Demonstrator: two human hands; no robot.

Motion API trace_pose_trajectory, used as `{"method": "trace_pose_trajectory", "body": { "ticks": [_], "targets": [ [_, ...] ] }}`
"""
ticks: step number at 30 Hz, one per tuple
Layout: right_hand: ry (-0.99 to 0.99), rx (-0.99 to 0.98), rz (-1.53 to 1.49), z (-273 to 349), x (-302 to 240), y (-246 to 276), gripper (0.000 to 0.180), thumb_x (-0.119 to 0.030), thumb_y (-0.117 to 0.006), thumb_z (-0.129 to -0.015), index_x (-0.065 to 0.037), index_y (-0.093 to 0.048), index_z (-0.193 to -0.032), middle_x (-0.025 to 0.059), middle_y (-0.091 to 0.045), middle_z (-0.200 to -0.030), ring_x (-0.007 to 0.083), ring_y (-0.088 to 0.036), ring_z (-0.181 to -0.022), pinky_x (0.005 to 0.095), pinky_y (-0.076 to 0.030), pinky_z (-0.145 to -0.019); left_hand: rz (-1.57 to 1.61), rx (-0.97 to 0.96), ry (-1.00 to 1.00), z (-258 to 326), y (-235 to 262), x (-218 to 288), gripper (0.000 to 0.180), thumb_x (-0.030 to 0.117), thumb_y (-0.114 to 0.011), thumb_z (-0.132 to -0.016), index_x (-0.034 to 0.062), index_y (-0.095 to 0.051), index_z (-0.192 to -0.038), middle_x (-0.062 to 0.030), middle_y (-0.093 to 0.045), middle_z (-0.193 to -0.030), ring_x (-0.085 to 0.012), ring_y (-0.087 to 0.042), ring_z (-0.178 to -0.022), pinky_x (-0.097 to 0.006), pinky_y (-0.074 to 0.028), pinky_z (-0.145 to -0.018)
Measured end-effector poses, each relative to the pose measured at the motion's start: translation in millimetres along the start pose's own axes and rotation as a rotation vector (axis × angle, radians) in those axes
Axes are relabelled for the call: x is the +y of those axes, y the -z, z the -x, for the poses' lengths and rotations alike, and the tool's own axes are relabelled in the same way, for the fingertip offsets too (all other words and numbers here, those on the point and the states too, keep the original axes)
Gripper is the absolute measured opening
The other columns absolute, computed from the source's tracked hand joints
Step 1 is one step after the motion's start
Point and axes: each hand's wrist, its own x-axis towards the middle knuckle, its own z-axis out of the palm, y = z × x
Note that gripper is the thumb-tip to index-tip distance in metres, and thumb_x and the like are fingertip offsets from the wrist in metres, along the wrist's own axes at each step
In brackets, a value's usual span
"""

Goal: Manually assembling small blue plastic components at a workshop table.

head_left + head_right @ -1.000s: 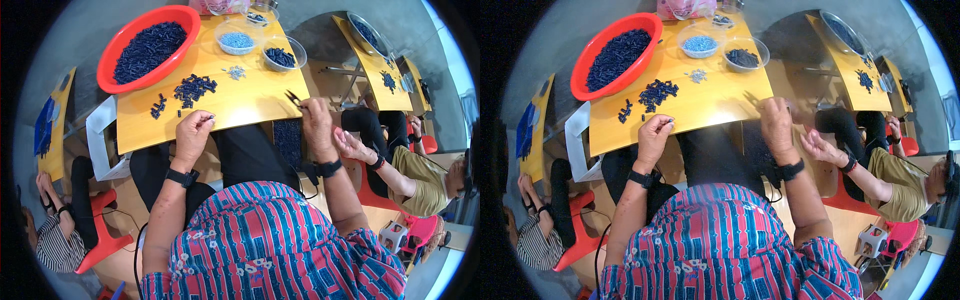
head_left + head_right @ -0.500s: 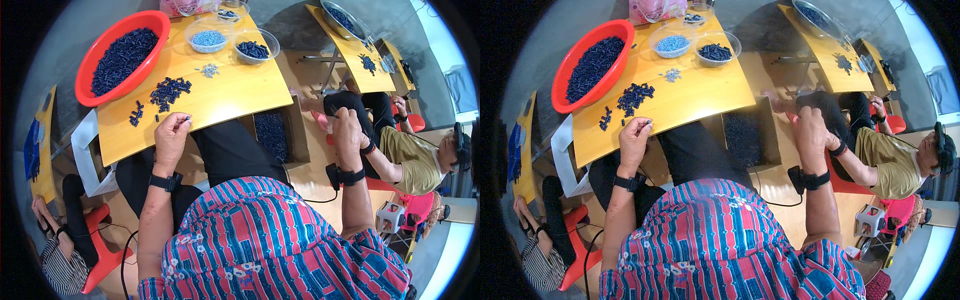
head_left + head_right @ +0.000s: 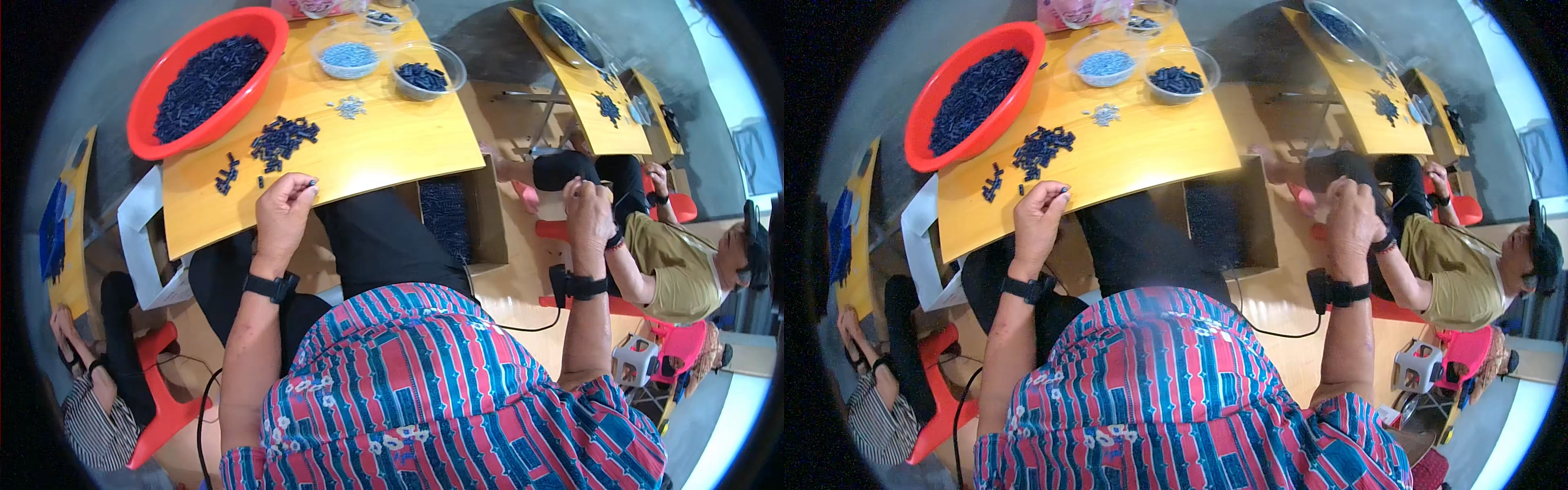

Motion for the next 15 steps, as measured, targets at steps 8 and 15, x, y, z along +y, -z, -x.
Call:
{"method": "trace_pose_trajectory", "body": {
  "ticks": [8,15],
  "targets": [
    [-0.042,0.086,-0.962,-20,-100,23,0.005,-0.002,-0.068,-0.083,-0.003,-0.065,-0.087,0.0052,-0.064,-0.085,0.0179,-0.061,-0.077,0.0281,-0.049,-0.071,0.056,0.003,0.027,4,-2,7,0.012,0.004,-0.069,-0.083,-0.0008,-0.071,-0.094,-0.0079,-0.071,-0.084,-0.0114,-0.064,-0.074,-0.024,-0.051,-0.069],
    [0.199,-0.518,-1.693,-23,-245,69,0.009,-0.001,-0.068,-0.085,-0.001,-0.07,-0.094,0.0006,-0.069,-0.089,0.007,-0.062,-0.082,0.0216,-0.05,-0.074,0.304,-0.073,0.252,41,10,34,0.015,0.005,-0.066,-0.09,0.0003,-0.07,-0.104,-0.0016,-0.07,-0.091,-0.0055,-0.061,-0.081,-0.021,-0.051,-0.074]
  ]
}}
